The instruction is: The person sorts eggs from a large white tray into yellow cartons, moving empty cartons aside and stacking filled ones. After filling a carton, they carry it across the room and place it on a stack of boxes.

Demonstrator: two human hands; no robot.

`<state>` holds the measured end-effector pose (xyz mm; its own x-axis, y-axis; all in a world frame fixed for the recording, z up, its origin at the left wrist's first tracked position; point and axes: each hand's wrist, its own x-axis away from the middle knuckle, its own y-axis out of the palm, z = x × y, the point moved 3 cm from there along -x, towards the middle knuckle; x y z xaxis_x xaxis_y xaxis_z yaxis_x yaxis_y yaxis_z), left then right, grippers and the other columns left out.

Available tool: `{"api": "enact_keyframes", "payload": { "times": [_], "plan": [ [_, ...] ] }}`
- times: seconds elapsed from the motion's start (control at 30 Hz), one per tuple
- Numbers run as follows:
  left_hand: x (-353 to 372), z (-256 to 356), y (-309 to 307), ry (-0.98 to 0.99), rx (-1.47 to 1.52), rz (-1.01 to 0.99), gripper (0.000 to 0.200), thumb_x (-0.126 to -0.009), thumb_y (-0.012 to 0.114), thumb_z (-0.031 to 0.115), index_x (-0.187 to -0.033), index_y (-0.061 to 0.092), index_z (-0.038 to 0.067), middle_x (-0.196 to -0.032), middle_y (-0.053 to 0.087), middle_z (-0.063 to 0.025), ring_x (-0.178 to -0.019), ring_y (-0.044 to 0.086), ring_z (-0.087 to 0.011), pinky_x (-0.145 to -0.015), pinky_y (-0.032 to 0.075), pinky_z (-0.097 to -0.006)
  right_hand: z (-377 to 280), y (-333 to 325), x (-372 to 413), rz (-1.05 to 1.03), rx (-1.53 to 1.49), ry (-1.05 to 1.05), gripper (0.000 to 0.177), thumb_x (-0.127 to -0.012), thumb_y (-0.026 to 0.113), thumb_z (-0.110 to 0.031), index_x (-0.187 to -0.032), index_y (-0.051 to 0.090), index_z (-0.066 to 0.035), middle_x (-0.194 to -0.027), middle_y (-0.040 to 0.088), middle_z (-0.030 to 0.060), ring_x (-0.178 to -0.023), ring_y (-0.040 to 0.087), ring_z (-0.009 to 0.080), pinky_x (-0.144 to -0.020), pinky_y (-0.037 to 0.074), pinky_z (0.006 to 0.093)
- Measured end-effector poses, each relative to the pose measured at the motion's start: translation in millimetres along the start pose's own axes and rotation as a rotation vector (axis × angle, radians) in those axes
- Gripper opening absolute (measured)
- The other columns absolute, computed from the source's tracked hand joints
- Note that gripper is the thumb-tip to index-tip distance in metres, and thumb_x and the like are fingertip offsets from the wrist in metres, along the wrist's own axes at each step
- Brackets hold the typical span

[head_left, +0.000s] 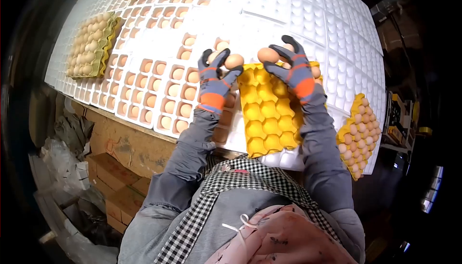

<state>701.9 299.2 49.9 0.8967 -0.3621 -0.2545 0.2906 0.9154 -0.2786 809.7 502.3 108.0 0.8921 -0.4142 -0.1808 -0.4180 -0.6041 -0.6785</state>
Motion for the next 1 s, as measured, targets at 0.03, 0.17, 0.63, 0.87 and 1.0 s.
{"api": "enact_keyframes", "payload": {
  "times": [0.03,0.17,0.63,0.87,1.0],
  "plan": [
    [-10,-6,-20,-0.009,-0.154,0.054,0.057,-0.068,0.083,0.015,-0.121,0.064,0.019,-0.135,0.038,-0.0148,-0.116,0.048,-0.0252,-0.086,0.047,-0.0315,-9,28,-25,-0.03,0.152,0.026,0.056,-0.07,0.076,-0.036,-0.12,0.063,-0.015,-0.141,0.041,0.0127,-0.116,0.051,0.0291,-0.097,0.045,0.0383],
    [-42,-48,-50,-0.062,-0.738,0.027,0.047,-0.075,0.077,0.026,-0.12,0.065,0.021,-0.136,0.04,-0.0222,-0.12,0.045,-0.0382,-0.097,0.042,-0.0451,-10,97,-108,-0.398,0.736,0.254,0.051,-0.081,0.063,-0.036,-0.13,0.057,-0.025,-0.141,0.039,0.0114,-0.116,0.049,0.0345,-0.095,0.047,0.0418],
    [-182,-76,4,0.323,-0.066,0.137,0.034,-0.087,0.06,0.016,-0.12,0.062,0.006,-0.126,0.056,-0.016,-0.118,0.049,-0.0337,-0.098,0.041,-0.0387,44,157,-200,-0.07,0.369,-0.073,0.048,-0.095,0.041,-0.043,-0.137,0.048,-0.022,-0.145,0.043,0.0058,-0.137,0.033,0.0284,-0.113,0.02,0.0438],
    [-142,-88,53,0.307,-0.576,-0.365,0.059,-0.089,0.056,0.042,-0.139,0.046,0.014,-0.146,0.04,-0.0118,-0.138,0.029,-0.0338,-0.111,0.021,-0.0485,14,-9,38,0.431,0.448,0.075,0.04,-0.082,0.068,-0.024,-0.12,0.063,-0.014,-0.122,0.059,0.0124,-0.11,0.056,0.0318,-0.096,0.044,0.0407],
    [-39,29,125,0.689,-0.386,-0.705,0.049,-0.088,0.059,0.033,-0.134,0.052,0.02,-0.135,0.05,-0.0136,-0.126,0.043,-0.0353,-0.11,0.025,-0.0461,109,-55,83,0.232,0.496,0.502,0.041,-0.08,0.071,-0.028,-0.117,0.063,-0.012,-0.11,0.06,0.0138,-0.103,0.057,0.0327,-0.09,0.047,0.0402]
  ]
}}
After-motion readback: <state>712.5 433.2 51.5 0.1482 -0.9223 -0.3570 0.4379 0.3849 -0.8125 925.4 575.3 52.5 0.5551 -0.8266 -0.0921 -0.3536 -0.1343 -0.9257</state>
